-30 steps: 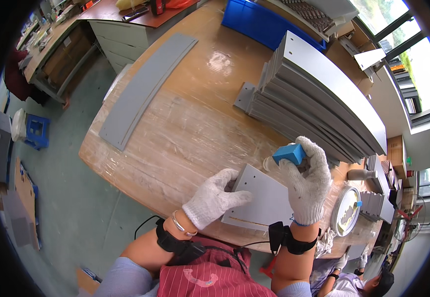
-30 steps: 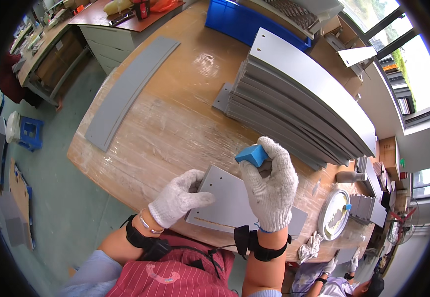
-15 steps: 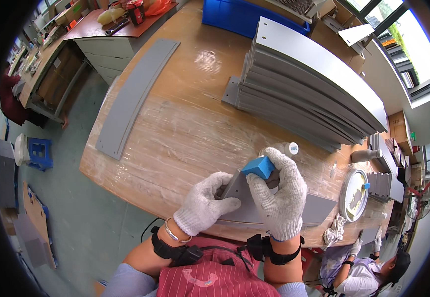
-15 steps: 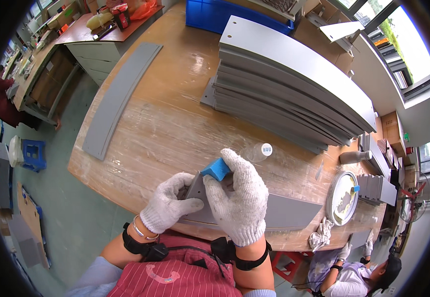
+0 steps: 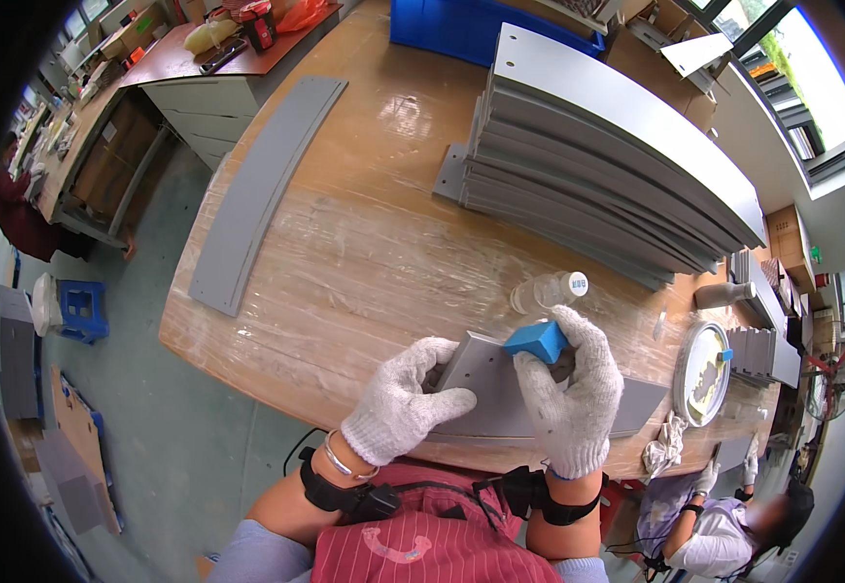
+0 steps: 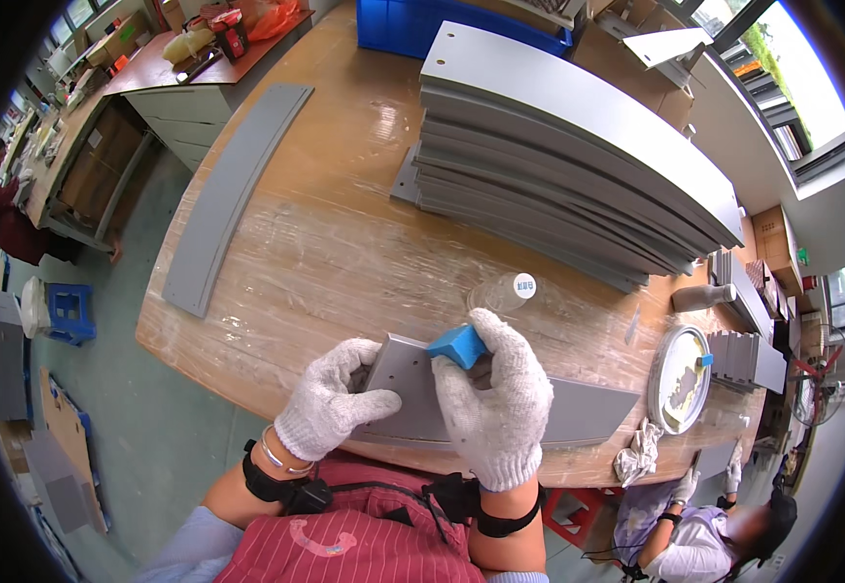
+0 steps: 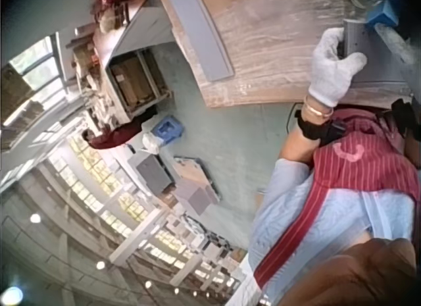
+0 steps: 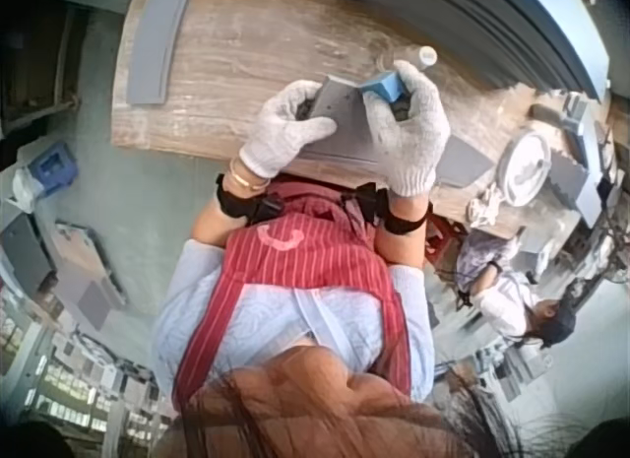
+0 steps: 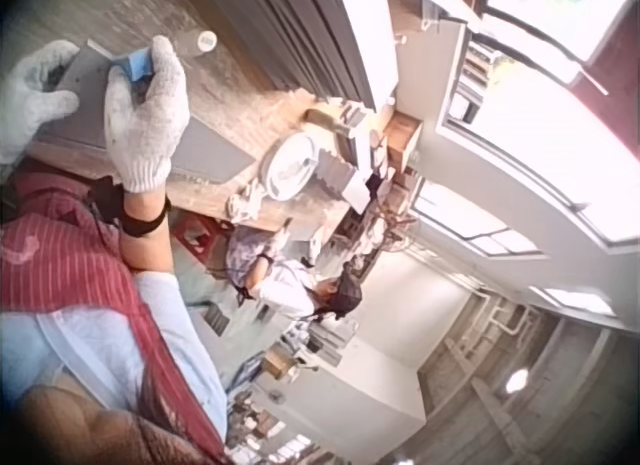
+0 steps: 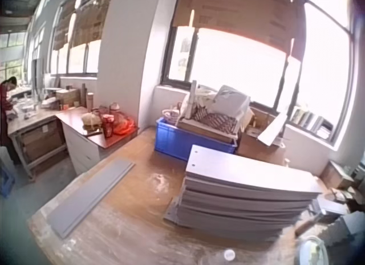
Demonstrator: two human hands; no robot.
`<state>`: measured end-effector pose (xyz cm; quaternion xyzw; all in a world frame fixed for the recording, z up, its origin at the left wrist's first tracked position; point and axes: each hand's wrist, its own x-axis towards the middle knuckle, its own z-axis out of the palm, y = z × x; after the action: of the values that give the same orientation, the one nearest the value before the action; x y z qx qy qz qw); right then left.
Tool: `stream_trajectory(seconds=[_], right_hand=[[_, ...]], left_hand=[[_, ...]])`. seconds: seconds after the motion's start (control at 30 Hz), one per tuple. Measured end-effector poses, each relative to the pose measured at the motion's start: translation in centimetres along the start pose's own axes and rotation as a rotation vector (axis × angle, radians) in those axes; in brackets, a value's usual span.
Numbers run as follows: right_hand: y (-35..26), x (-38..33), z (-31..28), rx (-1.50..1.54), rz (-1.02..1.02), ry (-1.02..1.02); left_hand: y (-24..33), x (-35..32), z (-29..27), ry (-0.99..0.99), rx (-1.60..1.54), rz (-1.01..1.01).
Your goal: The person wipes a gray metal panel with a cloth, then uses a blue sanding block to smooth the edges. They flip the panel and repeat the sanding and wiping process on the other side. The person stacks the finished panel with others on the table.
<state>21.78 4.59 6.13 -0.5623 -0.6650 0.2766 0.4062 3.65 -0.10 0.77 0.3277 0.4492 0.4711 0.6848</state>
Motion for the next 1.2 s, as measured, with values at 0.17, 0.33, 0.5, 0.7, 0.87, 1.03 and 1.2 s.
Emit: stream_trajectory(seconds=[0.17, 0.33, 0.5, 0.7, 0.87, 1.03, 1.2], right_hand=[[0.8, -0.2, -0.7, 0.083, 0.045, 0.052], [0.8, 0.0, -0.1, 0.030, -0.085, -0.019], [7.1, -2.1, -5.1, -0.080, 0.195, 0.146], [13.1, -4.3, -9.6, -0.109, 0.227, 0.352], [9.0, -2.2, -6.0, -0.042, 0.007, 0.212], [12.5, -3.0, -9.8, -0.123, 0.113, 0.258], [20.8, -4.8, -16.5, -0.382, 0.312, 0.496]], left_hand=[[-0.6, 0.2, 0.0, 0.025, -0.014, -0.006], [-0.2, 0.1, 0.4, 0.146, 0.042, 0.022], [-0.3, 0.1, 0.6, 0.228, 0.084, -0.031], [-0.7, 0.6, 0.5, 0.270, 0.104, 0.008], [-0.6, 0.9, 0.8, 0.304, 0.174, 0.058], [-0.7, 0.7, 1.3, 0.315, 0.139, 0.108], [-1.7, 1.4, 0.4, 0.282, 0.149, 0.146]])
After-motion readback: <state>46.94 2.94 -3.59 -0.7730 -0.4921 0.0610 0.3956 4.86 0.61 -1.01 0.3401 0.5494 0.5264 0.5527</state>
